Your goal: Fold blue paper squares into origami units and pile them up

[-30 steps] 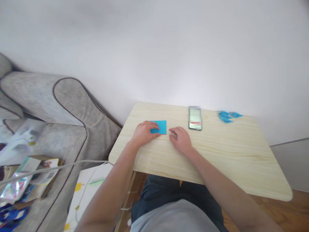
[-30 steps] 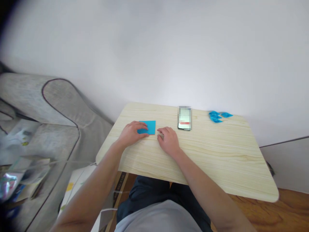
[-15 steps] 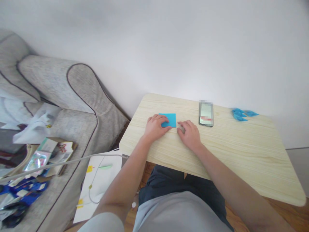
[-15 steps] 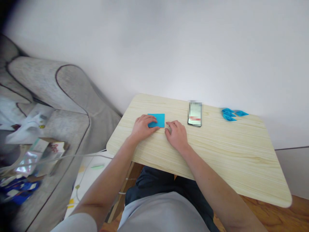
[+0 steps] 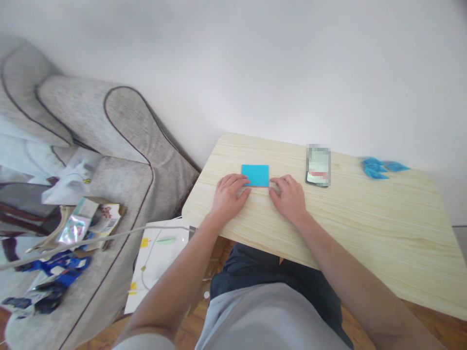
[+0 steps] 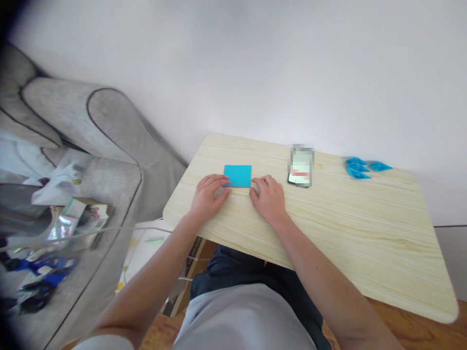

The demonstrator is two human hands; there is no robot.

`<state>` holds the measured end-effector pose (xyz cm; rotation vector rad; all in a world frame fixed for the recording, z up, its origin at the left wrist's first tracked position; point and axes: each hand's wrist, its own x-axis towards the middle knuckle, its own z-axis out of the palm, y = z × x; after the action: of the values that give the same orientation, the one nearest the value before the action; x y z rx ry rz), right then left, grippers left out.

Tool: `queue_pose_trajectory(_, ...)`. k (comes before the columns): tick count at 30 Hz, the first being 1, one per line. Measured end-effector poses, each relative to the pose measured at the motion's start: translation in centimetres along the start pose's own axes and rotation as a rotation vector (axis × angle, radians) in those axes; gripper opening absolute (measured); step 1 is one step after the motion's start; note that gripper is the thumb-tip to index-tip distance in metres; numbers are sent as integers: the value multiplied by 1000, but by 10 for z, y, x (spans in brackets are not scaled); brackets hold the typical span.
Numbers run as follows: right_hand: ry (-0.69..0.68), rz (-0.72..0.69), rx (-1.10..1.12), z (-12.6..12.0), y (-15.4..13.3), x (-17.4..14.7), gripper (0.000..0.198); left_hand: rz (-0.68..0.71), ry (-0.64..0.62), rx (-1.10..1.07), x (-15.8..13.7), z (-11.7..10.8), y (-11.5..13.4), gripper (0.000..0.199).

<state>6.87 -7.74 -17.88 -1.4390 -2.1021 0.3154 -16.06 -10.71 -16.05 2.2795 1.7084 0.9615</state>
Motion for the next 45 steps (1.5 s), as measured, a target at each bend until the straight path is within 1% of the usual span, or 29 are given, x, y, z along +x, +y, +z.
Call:
queue_pose_trajectory(5, -2, 7, 17, -1, 1, 0, 29, -16, 20, 3, -17, -21, -20, 20)
queue_pose_trajectory(9, -6, 12, 32, -2, 1, 1, 28, -29, 13, 21, -22, -29, -29, 18)
queue_pose_trajectory(13, -11, 17, 43, -3, 1, 1, 27, -36, 7, 41, -13, -24, -31, 20)
queue_pose_trajectory(18, -17, 26, 64, -4, 2, 1, 28, -22, -41, 77, 10, -19, -30, 22)
queue_pose_trajectory(22, -26, 31, 82, -4, 2, 1, 29, 26, -106, 92, 36, -21, -30, 25)
queue_pose_trajectory(25, -30, 47, 90, -4, 2, 1, 31, 76, -146, 52, 53, -14, -26, 28)
queue_pose_trajectory(26, -32, 49, 90, -4, 2, 1, 31, 110, -186, 27, 57, -9, -24, 32)
queue_pose_trajectory(28, -36, 45, 85, -4, 2, 2, 31, 198, -288, -12, 60, 0, -21, 44)
queue_pose_trajectory(30, -42, 40, 80, -4, 3, 3, 30, 230, -321, -17, 61, 7, -19, 45)
queue_pose_trajectory(33, -48, 44, 76, -4, 3, 3, 29, 230, -312, -19, 60, 11, -19, 35)
queue_pose_trajectory(36, -47, 48, 83, -4, 3, 3, 27, 234, -303, -29, 61, 10, -22, 29)
queue_pose_trajectory(45, -37, 43, 153, -5, 5, 8, 22, 220, -336, -53, 66, 8, -25, 27)
